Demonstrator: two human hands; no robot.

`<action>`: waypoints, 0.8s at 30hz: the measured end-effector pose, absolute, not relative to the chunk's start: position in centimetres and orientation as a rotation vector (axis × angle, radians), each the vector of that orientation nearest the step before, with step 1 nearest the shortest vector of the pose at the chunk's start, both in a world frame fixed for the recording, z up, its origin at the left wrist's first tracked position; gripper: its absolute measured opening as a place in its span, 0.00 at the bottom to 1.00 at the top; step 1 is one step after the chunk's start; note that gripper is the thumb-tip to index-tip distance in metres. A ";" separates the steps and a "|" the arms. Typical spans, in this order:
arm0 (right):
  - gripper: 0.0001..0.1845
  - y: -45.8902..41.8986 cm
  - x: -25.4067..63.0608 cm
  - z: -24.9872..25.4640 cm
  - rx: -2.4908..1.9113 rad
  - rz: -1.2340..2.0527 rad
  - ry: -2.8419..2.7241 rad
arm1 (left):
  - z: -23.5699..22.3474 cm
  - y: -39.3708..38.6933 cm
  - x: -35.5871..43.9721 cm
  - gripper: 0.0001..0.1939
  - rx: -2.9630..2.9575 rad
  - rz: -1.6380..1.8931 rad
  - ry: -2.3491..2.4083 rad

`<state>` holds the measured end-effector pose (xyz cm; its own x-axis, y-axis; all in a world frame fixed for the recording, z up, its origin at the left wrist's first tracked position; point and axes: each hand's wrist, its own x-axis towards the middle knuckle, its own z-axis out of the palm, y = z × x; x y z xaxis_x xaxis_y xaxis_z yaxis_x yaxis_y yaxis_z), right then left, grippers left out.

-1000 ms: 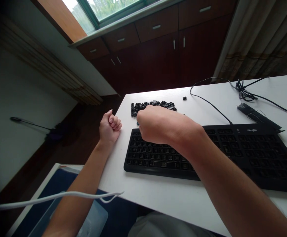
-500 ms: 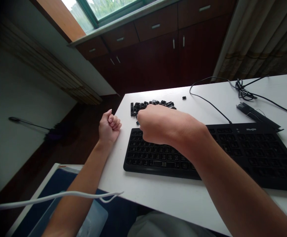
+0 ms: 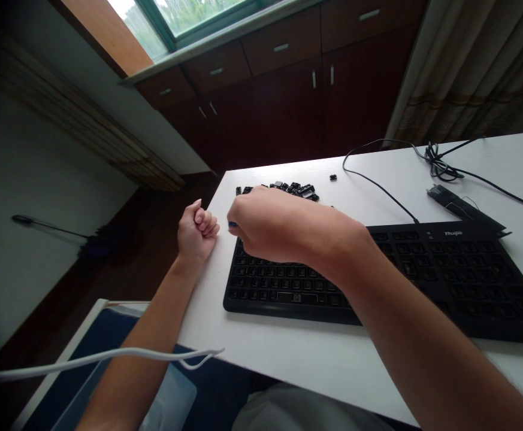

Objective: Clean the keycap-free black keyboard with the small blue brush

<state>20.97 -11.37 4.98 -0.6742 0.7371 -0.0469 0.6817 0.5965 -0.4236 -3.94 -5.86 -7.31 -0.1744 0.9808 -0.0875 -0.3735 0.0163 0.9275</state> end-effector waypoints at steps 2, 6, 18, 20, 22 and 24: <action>0.16 -11.6 21.0 5.3 -1.182 0.617 -2.679 | -7.3 -5.9 -4.0 0.23 0.798 1.456 1.073; 0.14 -11.8 21.5 5.3 -1.356 0.597 -2.747 | -7.5 -5.8 -4.0 0.23 0.813 1.450 1.071; 0.13 -11.4 20.6 4.4 -1.011 0.580 -2.720 | -7.3 -5.8 -3.9 0.23 0.798 1.462 1.055; 0.14 -11.5 20.9 4.6 -1.110 0.563 -2.736 | -7.4 -5.8 -3.9 0.23 0.805 1.456 1.053; 0.14 -11.4 21.3 4.7 -1.250 0.535 -2.740 | -7.4 -5.8 -3.9 0.23 0.819 1.451 1.064; 0.14 -11.2 21.6 4.6 -1.357 0.563 -2.754 | -7.4 -5.8 -3.9 0.24 0.828 1.450 1.079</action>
